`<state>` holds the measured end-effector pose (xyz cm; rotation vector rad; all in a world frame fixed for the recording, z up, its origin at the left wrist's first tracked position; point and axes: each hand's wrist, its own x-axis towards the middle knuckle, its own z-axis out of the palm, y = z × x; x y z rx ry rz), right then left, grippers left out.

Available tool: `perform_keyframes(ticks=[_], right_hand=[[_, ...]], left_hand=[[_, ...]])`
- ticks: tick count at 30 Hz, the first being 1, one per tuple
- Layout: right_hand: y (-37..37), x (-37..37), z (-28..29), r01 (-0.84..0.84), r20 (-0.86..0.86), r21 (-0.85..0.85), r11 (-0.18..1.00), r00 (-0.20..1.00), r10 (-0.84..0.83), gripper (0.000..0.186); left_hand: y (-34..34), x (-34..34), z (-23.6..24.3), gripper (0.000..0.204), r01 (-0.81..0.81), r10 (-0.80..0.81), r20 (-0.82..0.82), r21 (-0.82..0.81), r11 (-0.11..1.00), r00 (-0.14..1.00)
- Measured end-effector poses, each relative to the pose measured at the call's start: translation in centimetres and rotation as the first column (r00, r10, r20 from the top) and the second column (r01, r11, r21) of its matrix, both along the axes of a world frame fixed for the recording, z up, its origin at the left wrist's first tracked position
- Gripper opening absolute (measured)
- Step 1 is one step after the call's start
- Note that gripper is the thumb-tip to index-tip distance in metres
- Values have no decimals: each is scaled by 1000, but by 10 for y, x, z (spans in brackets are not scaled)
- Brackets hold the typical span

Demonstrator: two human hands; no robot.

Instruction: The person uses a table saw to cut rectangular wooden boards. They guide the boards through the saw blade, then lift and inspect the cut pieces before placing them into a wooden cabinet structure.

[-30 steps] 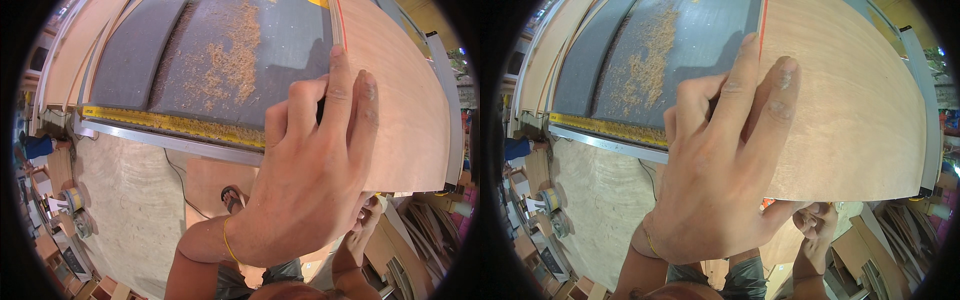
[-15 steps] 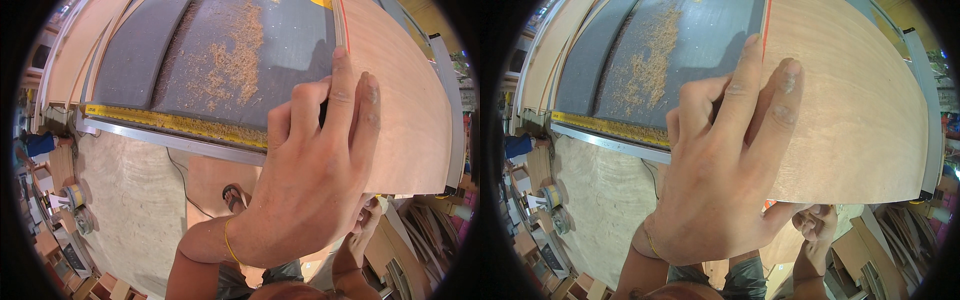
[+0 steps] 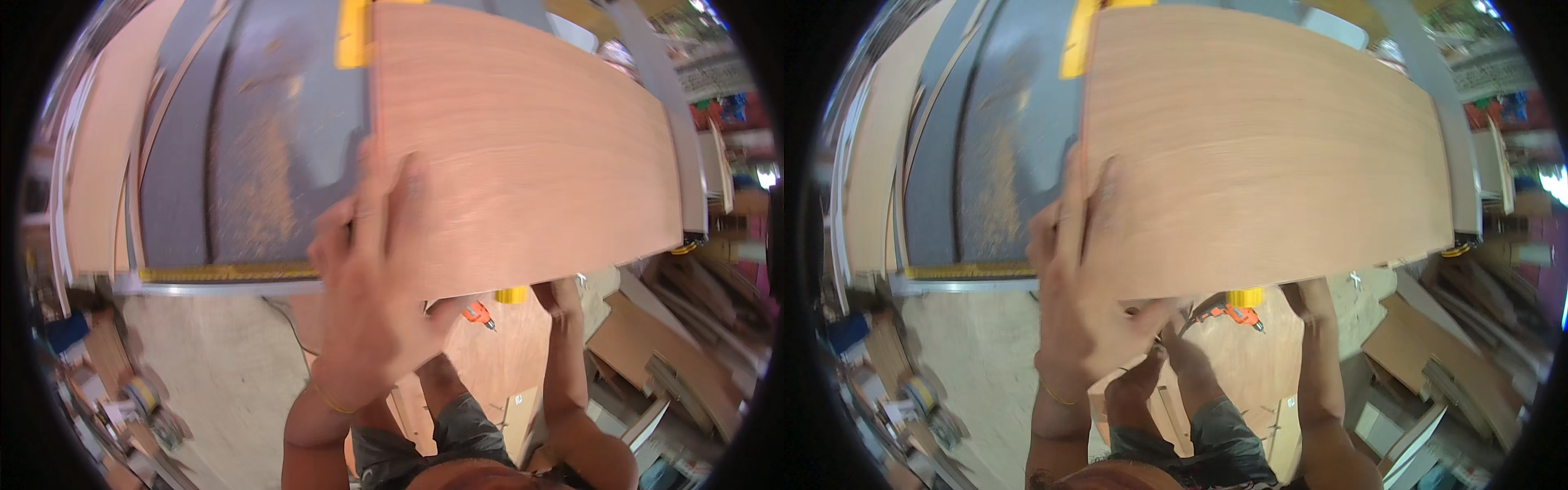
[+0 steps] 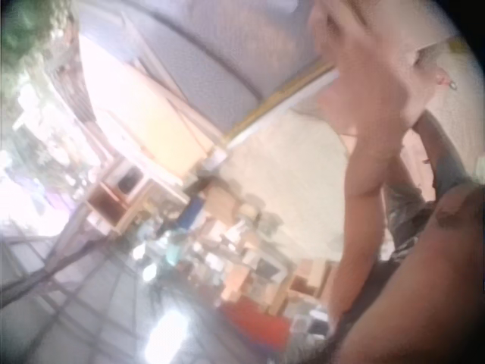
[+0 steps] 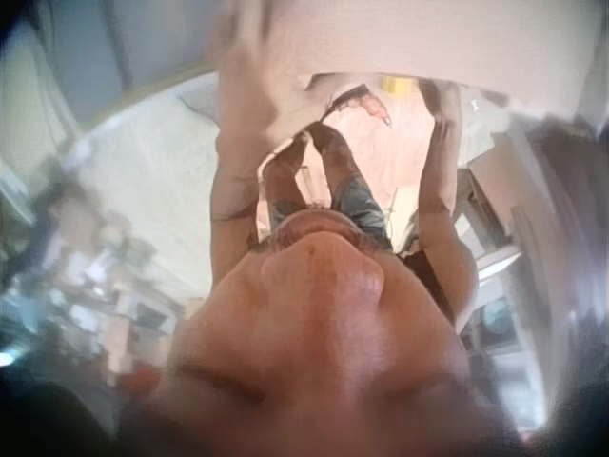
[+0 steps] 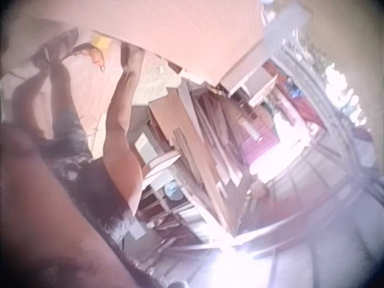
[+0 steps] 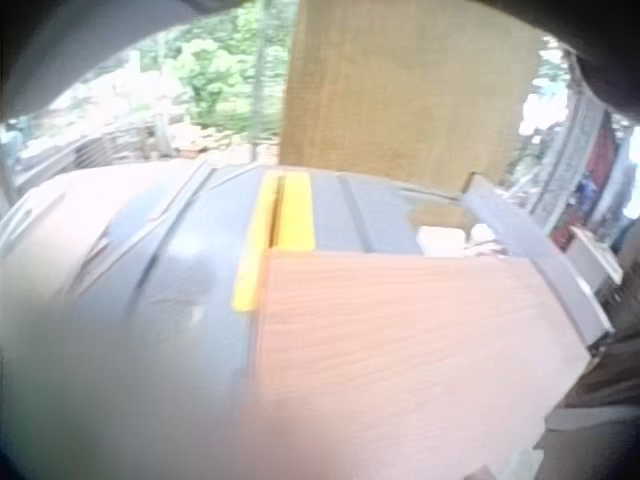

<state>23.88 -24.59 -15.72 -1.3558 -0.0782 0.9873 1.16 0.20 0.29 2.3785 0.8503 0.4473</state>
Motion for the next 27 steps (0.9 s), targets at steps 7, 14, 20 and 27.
perform_keyframes(ticks=[7, 14, 20, 27], right_hand=[[8, 83, -52, 423, -55, 42, 905, 906, -421, 49], [45, 51, -86, 431, 127, -297, 852, 902, -412, 49], [52, 49, -96, 337, 216, -495, 801, 941, -262, 49], [49, 64, -100, 156, 267, -704, 693, 962, 54, 49]], left_hand=[[-6, 12, 0, 109, 67, -66, -8, 111, 992, 998], [-10, 13, 7, 114, 68, -45, -144, 161, 985, 989], [-12, 12, 10, 116, 76, -35, -230, 171, 982, 973], [-13, 18, 14, 117, 98, -71, -197, 132, 986, 978]])
